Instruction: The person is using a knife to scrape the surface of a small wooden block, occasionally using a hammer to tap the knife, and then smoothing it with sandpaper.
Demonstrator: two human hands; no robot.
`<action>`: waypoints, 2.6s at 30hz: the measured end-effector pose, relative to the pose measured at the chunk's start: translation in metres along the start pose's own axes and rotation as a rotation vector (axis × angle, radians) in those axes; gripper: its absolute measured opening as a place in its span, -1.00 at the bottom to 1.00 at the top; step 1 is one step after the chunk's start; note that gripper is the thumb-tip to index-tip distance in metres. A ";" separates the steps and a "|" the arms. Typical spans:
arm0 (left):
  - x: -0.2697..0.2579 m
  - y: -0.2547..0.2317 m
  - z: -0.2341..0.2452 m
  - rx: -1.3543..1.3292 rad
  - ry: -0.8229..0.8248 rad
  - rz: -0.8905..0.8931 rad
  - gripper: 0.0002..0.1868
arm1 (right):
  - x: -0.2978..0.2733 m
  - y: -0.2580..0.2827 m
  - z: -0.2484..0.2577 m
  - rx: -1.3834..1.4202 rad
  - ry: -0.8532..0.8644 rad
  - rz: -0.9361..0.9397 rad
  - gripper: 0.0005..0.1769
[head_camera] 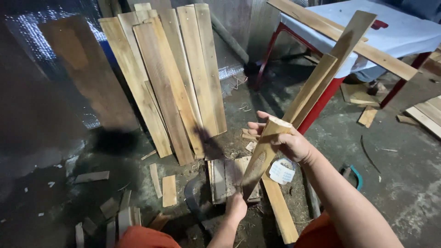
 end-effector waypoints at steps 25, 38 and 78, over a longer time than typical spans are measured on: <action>-0.072 -0.193 0.167 -0.697 0.155 -0.256 -0.61 | -0.010 -0.022 -0.001 -0.088 -0.104 0.063 -0.14; 0.034 0.014 0.047 0.110 0.215 0.188 -0.51 | 0.002 -0.021 -0.026 -0.159 -0.221 -0.037 -0.40; 0.012 -0.168 0.281 -1.380 0.001 -0.231 -0.77 | 0.039 -0.058 -0.097 -0.619 -0.209 0.200 0.12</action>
Point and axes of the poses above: each hand's wrist, its own x-axis towards the middle knuckle, its own z-axis out of the back of the hand, y = z × x, the point moved 2 cm from there along x, towards the middle knuckle, and after that the axes turned 13 degrees about z, right-handed, at the moved point
